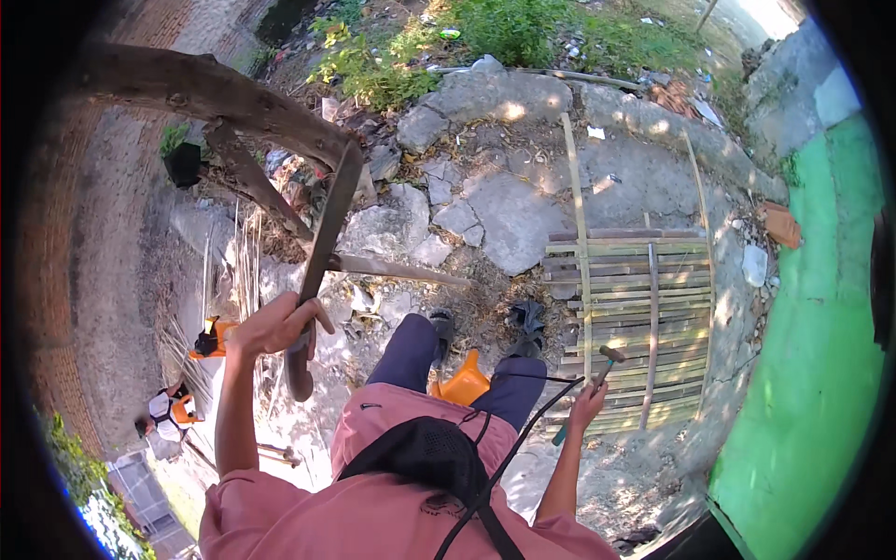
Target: The person splits a piece of bamboo by hand using a machete and a hammer, then trims and shaves the split bamboo strips with the machete.
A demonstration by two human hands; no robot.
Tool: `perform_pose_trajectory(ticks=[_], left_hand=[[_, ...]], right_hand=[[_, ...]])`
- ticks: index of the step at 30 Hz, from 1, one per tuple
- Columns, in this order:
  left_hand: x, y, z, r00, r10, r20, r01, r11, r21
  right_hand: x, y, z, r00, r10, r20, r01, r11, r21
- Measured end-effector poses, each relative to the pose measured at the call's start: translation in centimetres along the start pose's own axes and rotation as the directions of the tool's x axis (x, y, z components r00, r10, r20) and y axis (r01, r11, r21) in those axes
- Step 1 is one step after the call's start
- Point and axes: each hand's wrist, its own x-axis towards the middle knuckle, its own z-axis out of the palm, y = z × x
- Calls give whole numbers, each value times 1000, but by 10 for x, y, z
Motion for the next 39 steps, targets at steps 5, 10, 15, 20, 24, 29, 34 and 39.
perform_pose_trajectory(ticks=[5,10,15,20,24,29,34,39], left_hand=[[-14,-8,27,998,47,-42,-47,999,-5],[-5,-14,58,979,147,-142,-135,987,92],[-1,-9,86,914,262,-308,-236,964,122],[-4,-1,91,892,303,-336,-265,952,155],[-8,-3,93,878,314,-360,-277,949,152],[-5,-19,95,880,295,-372,-278,955,100],[-10,-24,84,928,250,-277,-257,966,12],[-17,-26,80,905,260,-337,-270,963,15]], right_hand=[[23,-280,-9,880,-352,319,253,916,312],[-20,-466,22,524,-543,656,356,839,411],[-52,-519,38,154,-720,677,769,517,375],[-76,-521,50,81,-660,747,866,417,275],[-93,-529,71,219,-682,698,861,472,191],[-104,-486,80,473,-628,617,606,741,289],[-111,-445,88,537,-437,721,335,896,293],[-134,-422,109,604,-350,716,156,933,324]])
